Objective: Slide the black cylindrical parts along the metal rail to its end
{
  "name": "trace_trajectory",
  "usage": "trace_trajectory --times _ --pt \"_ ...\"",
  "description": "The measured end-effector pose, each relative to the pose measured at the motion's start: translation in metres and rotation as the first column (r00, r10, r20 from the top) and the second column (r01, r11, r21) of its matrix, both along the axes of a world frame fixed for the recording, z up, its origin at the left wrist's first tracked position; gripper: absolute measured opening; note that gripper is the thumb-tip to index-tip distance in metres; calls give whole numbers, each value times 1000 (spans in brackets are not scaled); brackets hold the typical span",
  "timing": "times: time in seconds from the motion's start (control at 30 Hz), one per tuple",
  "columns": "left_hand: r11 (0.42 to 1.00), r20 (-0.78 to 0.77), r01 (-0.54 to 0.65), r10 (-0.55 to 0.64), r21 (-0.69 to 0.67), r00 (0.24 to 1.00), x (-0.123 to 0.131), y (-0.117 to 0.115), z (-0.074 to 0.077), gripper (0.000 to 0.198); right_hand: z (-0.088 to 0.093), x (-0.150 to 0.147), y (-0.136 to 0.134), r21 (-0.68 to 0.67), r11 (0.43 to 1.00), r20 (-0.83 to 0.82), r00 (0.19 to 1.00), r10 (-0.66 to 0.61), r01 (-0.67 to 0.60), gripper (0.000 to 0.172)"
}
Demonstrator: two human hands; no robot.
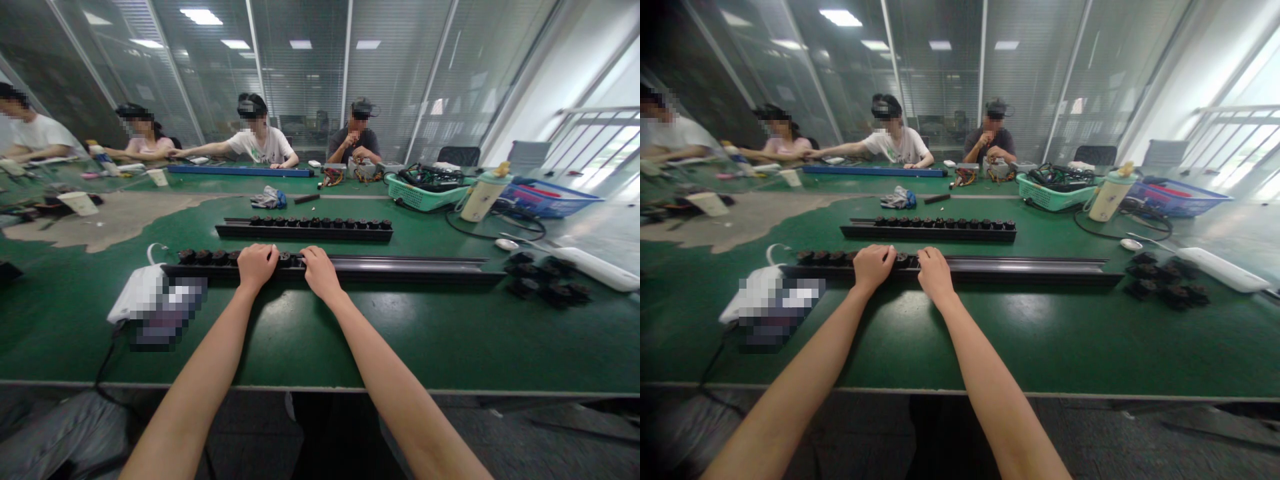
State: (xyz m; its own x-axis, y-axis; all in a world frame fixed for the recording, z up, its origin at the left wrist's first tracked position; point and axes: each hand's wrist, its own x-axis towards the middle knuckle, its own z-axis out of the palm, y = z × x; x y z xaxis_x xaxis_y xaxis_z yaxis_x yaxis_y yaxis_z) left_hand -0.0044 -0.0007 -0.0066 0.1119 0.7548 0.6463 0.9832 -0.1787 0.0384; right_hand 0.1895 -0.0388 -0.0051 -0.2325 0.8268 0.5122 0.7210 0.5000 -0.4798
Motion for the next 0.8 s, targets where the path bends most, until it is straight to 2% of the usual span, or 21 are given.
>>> trace_trajectory --times 0.27,0.43,0.8 --pt "1000 5 0 0 -4 1000 0 0 0 47 1 0 -2 -19 1000 4 1000 -18 18 46" --pt "1000 -3 -5 5 -9 1000 -1 1 -1 48 0 -2 -5 11 998 -33 998 -55 56 34" --pt "1000 22 1 0 -13 1000 0 -1 1 47 -4 1 1 -33 998 -56 997 -53 51 30"
